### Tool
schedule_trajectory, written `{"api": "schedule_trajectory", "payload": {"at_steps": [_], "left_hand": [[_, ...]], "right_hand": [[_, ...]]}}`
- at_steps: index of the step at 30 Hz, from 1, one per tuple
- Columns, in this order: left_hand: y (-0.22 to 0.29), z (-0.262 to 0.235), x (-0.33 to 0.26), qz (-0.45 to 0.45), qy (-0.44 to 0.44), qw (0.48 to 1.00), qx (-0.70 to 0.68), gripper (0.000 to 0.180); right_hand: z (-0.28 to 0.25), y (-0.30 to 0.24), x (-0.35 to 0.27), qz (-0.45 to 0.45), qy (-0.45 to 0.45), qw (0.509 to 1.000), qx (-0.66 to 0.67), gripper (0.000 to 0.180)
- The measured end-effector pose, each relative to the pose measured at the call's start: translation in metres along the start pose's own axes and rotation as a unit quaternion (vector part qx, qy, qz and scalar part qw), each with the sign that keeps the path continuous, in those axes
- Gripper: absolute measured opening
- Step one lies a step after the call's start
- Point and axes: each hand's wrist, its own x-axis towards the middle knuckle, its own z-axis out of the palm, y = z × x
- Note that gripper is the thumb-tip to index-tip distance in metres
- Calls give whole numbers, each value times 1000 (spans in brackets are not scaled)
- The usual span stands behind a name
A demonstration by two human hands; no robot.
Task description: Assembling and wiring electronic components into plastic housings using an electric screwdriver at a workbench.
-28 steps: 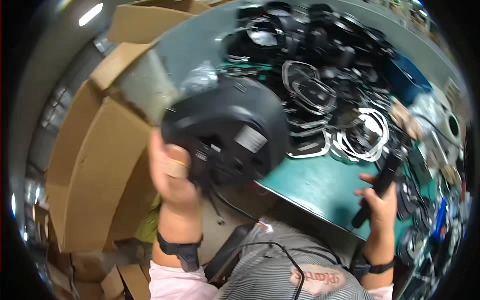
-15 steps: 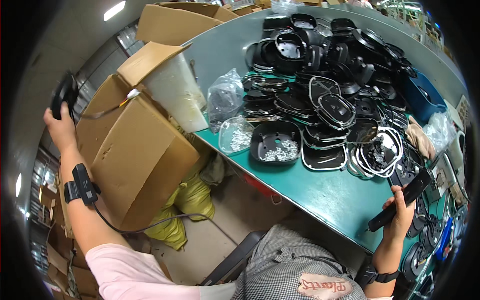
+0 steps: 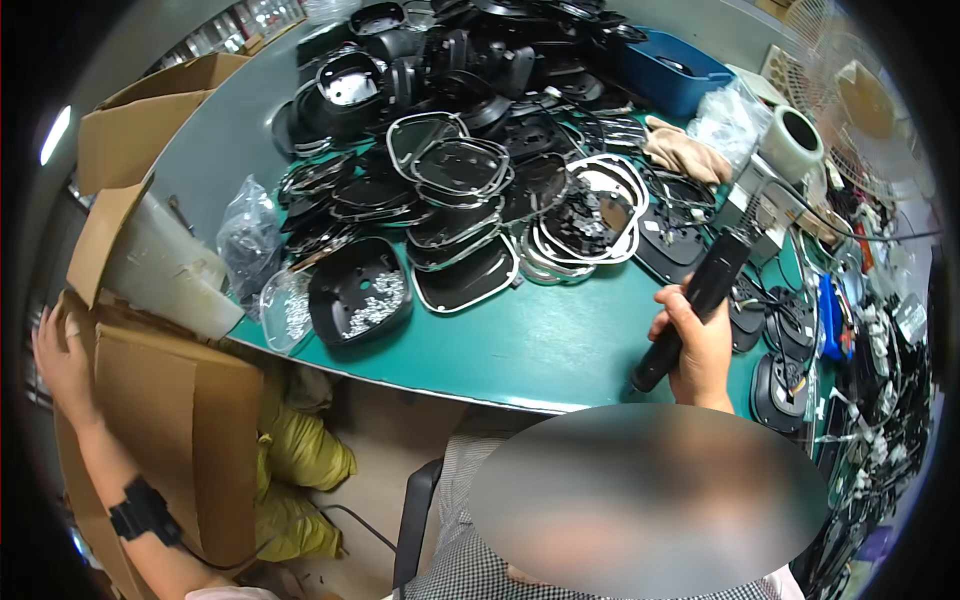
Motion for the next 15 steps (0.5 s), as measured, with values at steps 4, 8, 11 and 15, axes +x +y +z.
{"api": "schedule_trajectory", "payload": {"at_steps": [4,8,11,15], "left_hand": [[231,-105,-11,122,-5,955,-269,17],[378,-138,-40,283,-53,826,-485,14],[443,-142,-74,260,-109,739,-612,15],[505,-162,-97,248,-176,650,-696,14]], "right_hand": [[1,0,-5,-7,-14,1000,19,41],[-26,2,-4,-33,47,997,58,40],[-36,2,-6,-72,81,988,111,40],[-55,-3,-14,-167,96,965,175,35]]}}
